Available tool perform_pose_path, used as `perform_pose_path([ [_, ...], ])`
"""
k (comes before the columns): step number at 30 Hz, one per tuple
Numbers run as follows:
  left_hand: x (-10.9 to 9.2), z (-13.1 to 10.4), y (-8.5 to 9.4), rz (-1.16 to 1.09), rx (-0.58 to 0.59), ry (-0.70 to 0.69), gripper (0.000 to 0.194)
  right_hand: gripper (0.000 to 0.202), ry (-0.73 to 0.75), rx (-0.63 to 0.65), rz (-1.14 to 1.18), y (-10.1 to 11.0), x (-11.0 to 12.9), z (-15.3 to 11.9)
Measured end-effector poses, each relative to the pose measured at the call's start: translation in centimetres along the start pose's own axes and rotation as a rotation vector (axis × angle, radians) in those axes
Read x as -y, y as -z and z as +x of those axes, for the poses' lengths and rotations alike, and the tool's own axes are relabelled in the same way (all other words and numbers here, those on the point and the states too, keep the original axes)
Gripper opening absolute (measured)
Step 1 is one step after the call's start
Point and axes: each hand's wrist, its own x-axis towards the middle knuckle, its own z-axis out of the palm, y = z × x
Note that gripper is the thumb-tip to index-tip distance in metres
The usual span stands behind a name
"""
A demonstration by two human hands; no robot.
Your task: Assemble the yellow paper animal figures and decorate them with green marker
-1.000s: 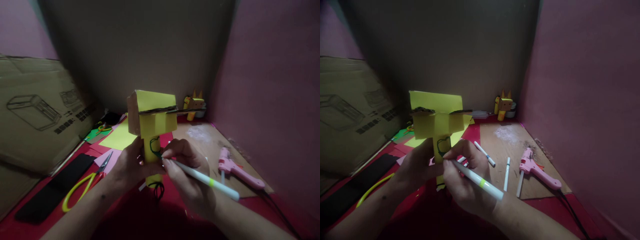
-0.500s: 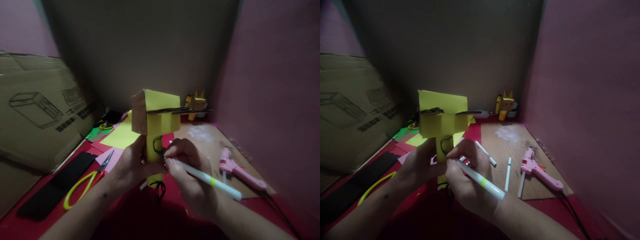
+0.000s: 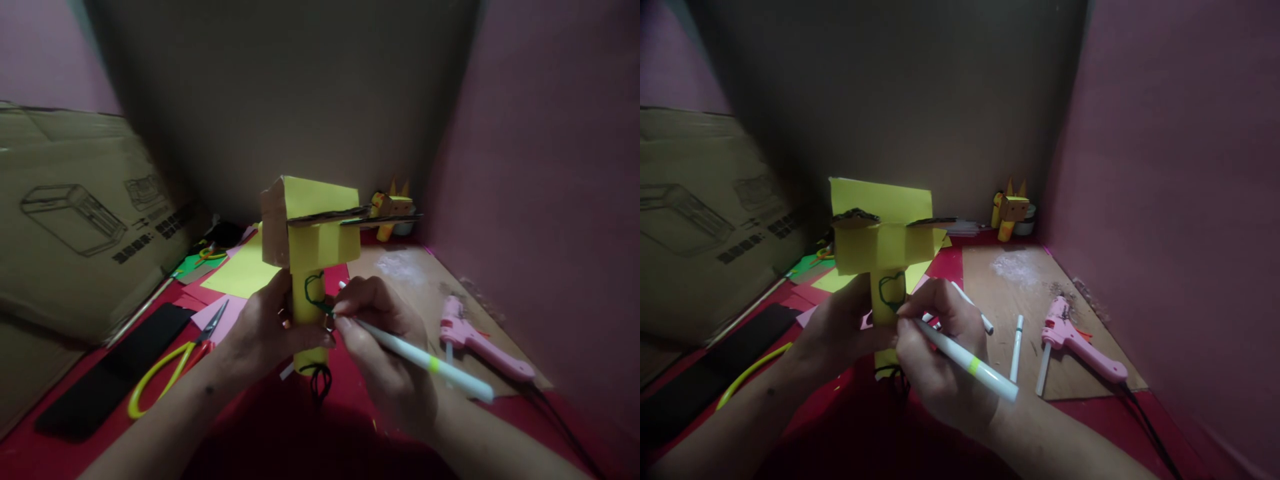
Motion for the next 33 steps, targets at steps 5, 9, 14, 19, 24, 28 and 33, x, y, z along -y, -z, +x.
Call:
perform_pose_path([
  [5,-0.44,-0.06,-0.11,-0.007,-0.007,0.026,0.047,0.007,-0.030,-0.001,0.004,-0.04,0.11,-0.02],
  [9,-0.50,-0.04,-0.12,-0.018,0.007,0.009,0.049,0.008,-0.059,-0.023,0.028,-0.21,0.23,0.06],
  [14,-0.41,-0.01,-0.23,-0.009,0.009,-0.021,0.047,0.008,-0.066,-0.020,0.045,-0.29,0.08,-0.02],
  [19,-0.34,-0.13,-0.25,0.008,0.006,-0.005,0.048,0.008,-0.053,-0.032,0.003,-0.43,0.09,0.06],
  [24,-0.55,-0.20,-0.18,0.044,-0.005,-0.001,0.047,0.008,-0.026,-0.044,-0.011,-0.53,0.29,0.27],
  [28,-0.60,-0.13,-0.19,0.045,-0.010,0.001,0.048,0.008,-0.006,-0.044,0.005,-0.60,0.28,0.31],
  [33,-0.53,-0.11,-0.18,0.031,0.013,0.003,0.049,0.009,-0.027,-0.031,-0.001,-0.55,0.28,0.21],
])
